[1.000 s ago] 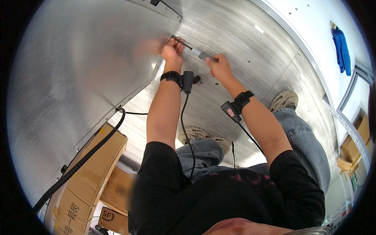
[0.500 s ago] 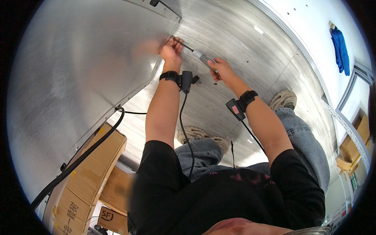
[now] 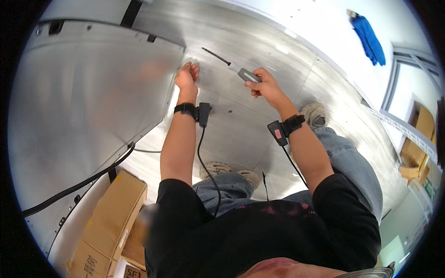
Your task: The person uses a screwdriver to fasten screws into the back panel of a black electronic device, then wipes the device with a blue cloth. The person continues to tighten screws and wipe the device surface.
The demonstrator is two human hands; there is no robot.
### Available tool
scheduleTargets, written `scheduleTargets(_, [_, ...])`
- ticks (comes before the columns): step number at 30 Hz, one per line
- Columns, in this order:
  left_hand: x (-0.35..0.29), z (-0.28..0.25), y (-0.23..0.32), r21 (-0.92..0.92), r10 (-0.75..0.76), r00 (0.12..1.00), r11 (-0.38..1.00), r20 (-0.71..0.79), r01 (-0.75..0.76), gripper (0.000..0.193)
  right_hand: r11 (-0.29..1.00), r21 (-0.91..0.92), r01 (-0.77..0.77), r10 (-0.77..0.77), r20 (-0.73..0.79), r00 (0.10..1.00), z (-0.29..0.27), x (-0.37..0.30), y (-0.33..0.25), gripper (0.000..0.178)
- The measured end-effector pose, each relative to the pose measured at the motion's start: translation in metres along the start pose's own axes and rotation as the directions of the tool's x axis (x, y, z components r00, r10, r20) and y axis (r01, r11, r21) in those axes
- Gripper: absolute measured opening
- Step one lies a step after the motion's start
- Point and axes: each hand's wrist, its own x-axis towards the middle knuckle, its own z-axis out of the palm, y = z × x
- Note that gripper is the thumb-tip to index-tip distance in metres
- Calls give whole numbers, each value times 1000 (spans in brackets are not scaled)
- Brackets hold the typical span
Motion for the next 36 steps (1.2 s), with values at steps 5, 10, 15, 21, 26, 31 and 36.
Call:
scheduleTargets(5, [-71,87,38,142,139,942,971,306,-190,24,971,51,235,-229,-99,968,-40,-30,-46,35])
scheduleTargets(10, [-98,180,42,279,459,678,669,574,-689,22,875,214,435,-360,-313,879,-78,-46,-75,35])
scheduleTargets(15, [-113,244,30,398,509,458,229,729,-888,27,875,189,446,-303,-503,809,-111,-51,-84,36])
scheduleTargets(21, [-108,273,17,433,582,297,-107,757,-895,25,901,183,394,-244,-537,808,-130,-50,-68,38])
scheduleTargets(26, [-100,284,17,449,552,336,-80,763,-890,14,868,248,430,-251,-528,811,-127,-50,-70,36])
scheduleTargets(31, [-101,275,23,423,576,401,105,712,-900,8,873,211,439,-290,-501,816,-122,-50,-67,34])
scheduleTargets(36, [-97,202,22,273,416,776,768,475,-579,11,883,233,408,-320,-338,885,-97,-45,-62,33])
